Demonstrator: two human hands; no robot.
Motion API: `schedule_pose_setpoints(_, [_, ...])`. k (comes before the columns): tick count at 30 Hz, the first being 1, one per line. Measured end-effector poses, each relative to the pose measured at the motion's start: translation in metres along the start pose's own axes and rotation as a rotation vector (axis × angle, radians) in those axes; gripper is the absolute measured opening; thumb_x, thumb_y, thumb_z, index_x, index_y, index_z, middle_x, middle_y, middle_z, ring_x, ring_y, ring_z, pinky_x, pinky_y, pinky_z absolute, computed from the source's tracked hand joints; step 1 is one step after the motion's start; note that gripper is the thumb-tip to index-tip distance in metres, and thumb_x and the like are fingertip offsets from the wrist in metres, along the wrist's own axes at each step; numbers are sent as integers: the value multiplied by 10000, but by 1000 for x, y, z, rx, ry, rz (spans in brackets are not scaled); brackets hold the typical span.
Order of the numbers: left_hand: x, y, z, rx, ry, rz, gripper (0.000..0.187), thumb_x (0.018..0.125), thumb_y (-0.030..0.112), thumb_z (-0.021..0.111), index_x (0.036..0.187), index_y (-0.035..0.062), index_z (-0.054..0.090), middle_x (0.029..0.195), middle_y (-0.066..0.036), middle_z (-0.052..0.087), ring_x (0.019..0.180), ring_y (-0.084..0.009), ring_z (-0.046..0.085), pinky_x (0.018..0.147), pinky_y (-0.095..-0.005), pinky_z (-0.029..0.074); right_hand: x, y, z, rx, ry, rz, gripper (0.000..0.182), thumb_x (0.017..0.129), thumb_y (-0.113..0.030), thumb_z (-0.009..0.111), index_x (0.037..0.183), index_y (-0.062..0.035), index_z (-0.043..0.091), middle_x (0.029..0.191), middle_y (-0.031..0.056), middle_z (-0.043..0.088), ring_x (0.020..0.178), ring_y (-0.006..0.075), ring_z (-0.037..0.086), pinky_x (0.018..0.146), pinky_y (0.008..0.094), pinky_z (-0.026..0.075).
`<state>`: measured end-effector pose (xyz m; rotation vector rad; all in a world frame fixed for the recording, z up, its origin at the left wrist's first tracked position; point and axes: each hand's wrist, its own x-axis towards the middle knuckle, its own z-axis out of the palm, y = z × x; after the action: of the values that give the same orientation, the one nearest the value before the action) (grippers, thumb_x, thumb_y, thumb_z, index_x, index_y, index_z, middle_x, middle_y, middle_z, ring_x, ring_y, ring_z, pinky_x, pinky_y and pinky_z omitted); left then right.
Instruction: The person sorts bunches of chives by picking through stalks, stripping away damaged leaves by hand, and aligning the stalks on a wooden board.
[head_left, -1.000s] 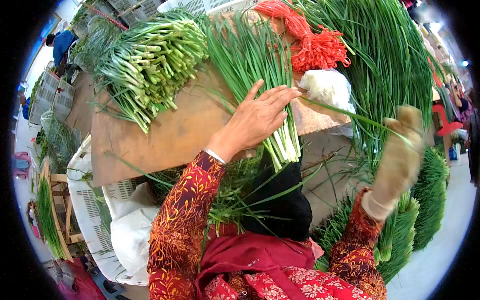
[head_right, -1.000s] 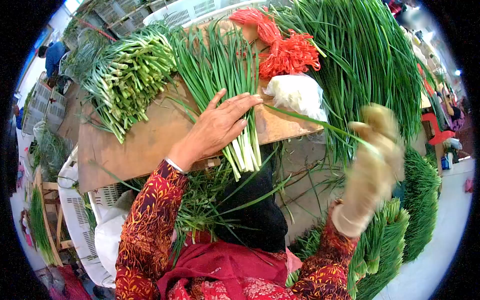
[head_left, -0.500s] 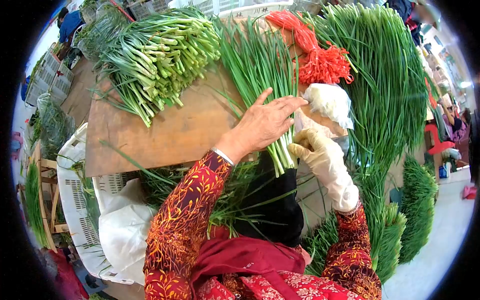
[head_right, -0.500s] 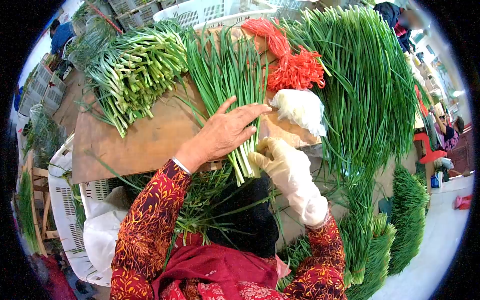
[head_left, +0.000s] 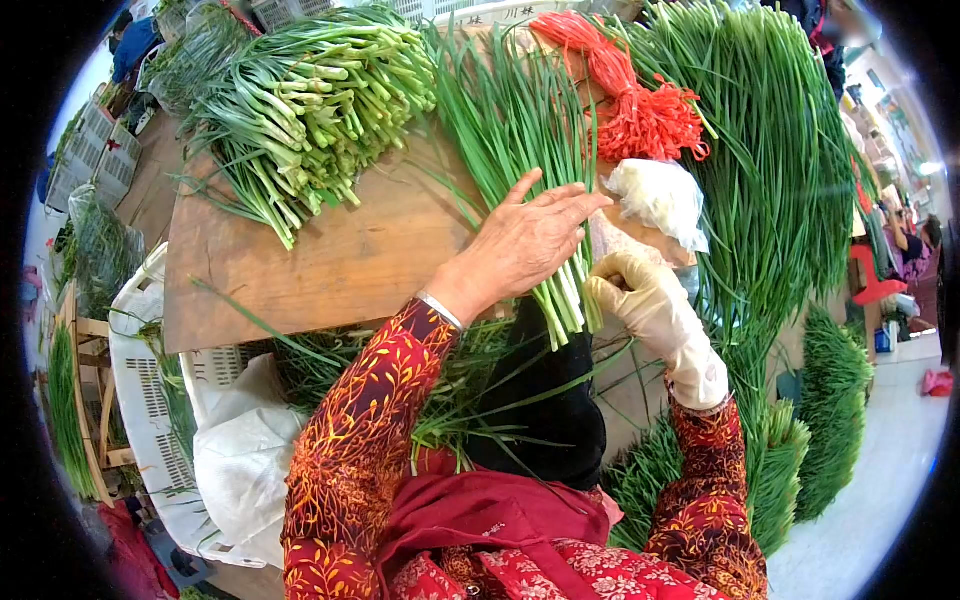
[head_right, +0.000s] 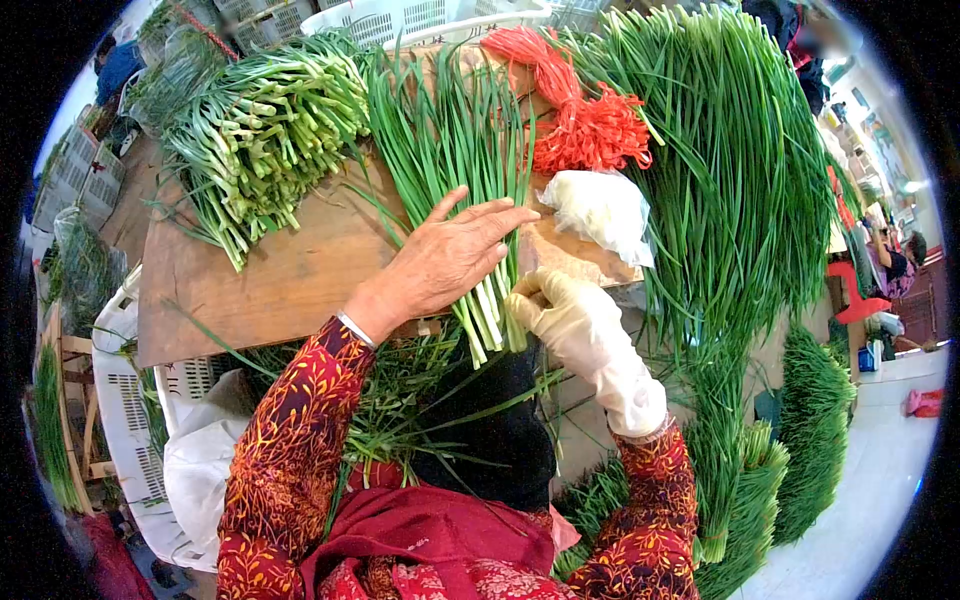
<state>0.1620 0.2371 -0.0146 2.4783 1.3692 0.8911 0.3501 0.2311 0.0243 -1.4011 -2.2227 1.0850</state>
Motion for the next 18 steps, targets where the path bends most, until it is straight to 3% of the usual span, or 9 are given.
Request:
schedule_pose_setpoints(5, [-1, -1, -1, 17, -8, 22, 381, 880, 181, 391, 1256, 126, 388, 1227, -66, 480, 1173, -202, 412, 1045, -426, 178, -17, -9, -28, 528, -149, 311, 219, 809, -229, 588, 817, -11, 584, 676, 17, 566, 546, 81, 483, 531, 193, 384])
schedule_pose_setpoints(7, [-1, -2, 0, 15, -18, 16, 379, 880, 183, 388, 1255, 129, 393, 1238, -59, 473, 1182, -201, 404, 1044, -432, 177, -55, -12, -29, 999, -73, 24, 193, 792, -188, 595, 757, -1, 559, 585, 34, 538, 512, 97, 487, 453, 215, 358])
schedule_pose_setpoints(8, [0, -2, 1, 12, -26, 13, 377, 881, 185, 384, 1253, 132, 399, 1249, -52, 467, 1190, -200, 396, 1043, -438, 176, -66, 9, -26, 1384, -480, -269, 178, 772, -162, 611, 736, 4, 558, 603, 67, 546, 510, 138, 508, 446, 240, 374])
schedule_pose_setpoints(9, [2, -1, 6, 20, -24, 6, 377, 881, 185, 384, 1253, 132, 399, 1249, -52, 467, 1190, -200, 396, 1043, -438, 176, -49, 13, -21, 1396, -1227, -620, 192, 796, -173, 595, 723, 1, 562, 677, 95, 564, 544, 177, 536, 466, 258, 396])
schedule_pose_setpoints(10, [3, -2, 12, 32, -39, 18, 368, 883, 198, 383, 1244, 132, 411, 1261, -44, 455, 1203, -199, 382, 1044, -451, 170, -42, -17, -19, 1042, -1389, -823, 202, 848, -179, 539, 763, 1, 576, 703, 92, 576, 617, 208, 562, 531, 282, 433])
schedule_pose_setpoints(11, [2, -7, 10, 68, -53, 14, 361, 884, 211, 382, 1234, 131, 423, 1274, -37, 444, 1215, -198, 368, 1044, -463, 163, -57, -34, -16, 650, -1569, -487, 199, 887, -171, 476, 851, -7, 582, 792, 86, 588, 735, 232, 574, 630, 294, 453])
schedule_pose_setpoints(12, [0, -7, 10, 167, -19, 53, 354, 884, 226, 390, 1220, 129, 436, 1282, -32, 434, 1226, -194, 353, 1047, -475, 147, -80, -32, 13, 629, -1273, -406, 195, 871, -168, 497, 916, 13, 554, 942, 146, 583, 820, 316, 548, 722, 337, 455])
schedule_pose_setpoints(15, [-6, 2, 6, 269, 225, 79, 331, 868, 258, 441, 1164, 115, 479, 1277, -39, 433, 1235, -191, 339, 1054, -491, 104, -79, -44, 70, -439, -573, -605, 220, 819, -196, 527, 973, -43, 568, 1031, 128, 567, 936, 292, 549, 784, 323, 453])
schedule_pose_setpoints(18, [-37, 18, -40, 181, 337, -29, 306, 850, 240, 489, 1122, 101, 498, 1209, -59, 477, 1204, -220, 371, 1038, -476, 188, -58, -76, 66, -19, -431, -468, 176, 778, -163, 597, 923, -63, 594, 904, 102, 609, 798, 246, 598, 682, 317, 481])
